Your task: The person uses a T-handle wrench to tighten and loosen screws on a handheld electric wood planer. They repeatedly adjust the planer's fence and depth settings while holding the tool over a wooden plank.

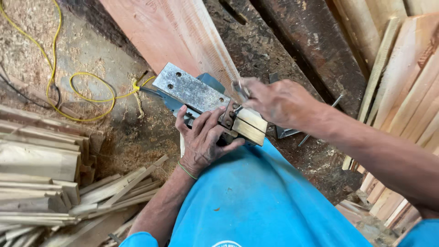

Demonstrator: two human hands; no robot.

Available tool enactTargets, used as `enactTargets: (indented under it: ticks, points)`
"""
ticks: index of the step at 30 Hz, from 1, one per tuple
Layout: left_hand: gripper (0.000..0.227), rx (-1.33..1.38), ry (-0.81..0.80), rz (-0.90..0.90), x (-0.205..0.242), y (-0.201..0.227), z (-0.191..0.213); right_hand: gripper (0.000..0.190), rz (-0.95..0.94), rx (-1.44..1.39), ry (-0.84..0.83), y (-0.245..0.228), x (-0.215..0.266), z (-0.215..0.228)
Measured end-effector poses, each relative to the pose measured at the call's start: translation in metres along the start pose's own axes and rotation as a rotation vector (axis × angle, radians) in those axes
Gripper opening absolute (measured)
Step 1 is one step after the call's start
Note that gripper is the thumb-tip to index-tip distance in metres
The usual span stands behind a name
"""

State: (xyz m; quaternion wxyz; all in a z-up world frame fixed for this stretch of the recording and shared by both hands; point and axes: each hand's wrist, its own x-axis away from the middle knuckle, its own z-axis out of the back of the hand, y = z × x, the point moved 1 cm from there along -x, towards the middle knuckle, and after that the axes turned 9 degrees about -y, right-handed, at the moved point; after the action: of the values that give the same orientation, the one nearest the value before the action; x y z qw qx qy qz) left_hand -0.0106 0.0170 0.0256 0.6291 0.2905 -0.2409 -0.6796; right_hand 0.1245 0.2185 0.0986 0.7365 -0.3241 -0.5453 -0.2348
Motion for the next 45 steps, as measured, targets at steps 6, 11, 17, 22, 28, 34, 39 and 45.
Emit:
enactTargets:
  ticks: [6, 11, 17, 22, 28, 34, 39, 45]
  points:
    - [0.057, -0.080, 0.051, -0.065, -0.007, 0.008, -0.011, 0.019, 0.719, 0.193, 0.943, 0.006, 0.008, 0.005]
    - [0.054, -0.098, 0.016, -0.028, -0.010, 0.007, -0.013, 0.035, 0.253, -0.451, 0.643, 0.008, 0.019, -0.011]
    - [0.055, -0.014, -0.068, 0.039, -0.020, 0.025, 0.000, 0.049, -0.020, -0.820, 0.489, 0.006, 0.010, -0.022]
    - [0.031, 0.024, -0.203, 0.190, -0.050, 0.031, -0.002, 0.056, 0.035, -0.930, 0.522, 0.007, 0.015, -0.040]
    - [0.014, 0.101, -0.250, 0.246, -0.070, 0.034, -0.005, 0.047, 0.272, -0.311, 0.404, 0.038, 0.016, -0.043]
    - [0.010, 0.029, -0.287, 0.232, -0.072, 0.036, -0.007, 0.070, 0.114, 0.427, 0.353, 0.059, 0.001, -0.051]
    - [0.010, 0.014, -0.323, 0.241, -0.074, 0.036, -0.008, 0.070, 0.338, 0.421, 0.555, 0.073, -0.004, -0.063]
    - [0.013, 0.019, -0.305, 0.221, -0.078, 0.035, -0.006, 0.026, 0.297, 0.037, 0.528, 0.076, -0.023, -0.074]
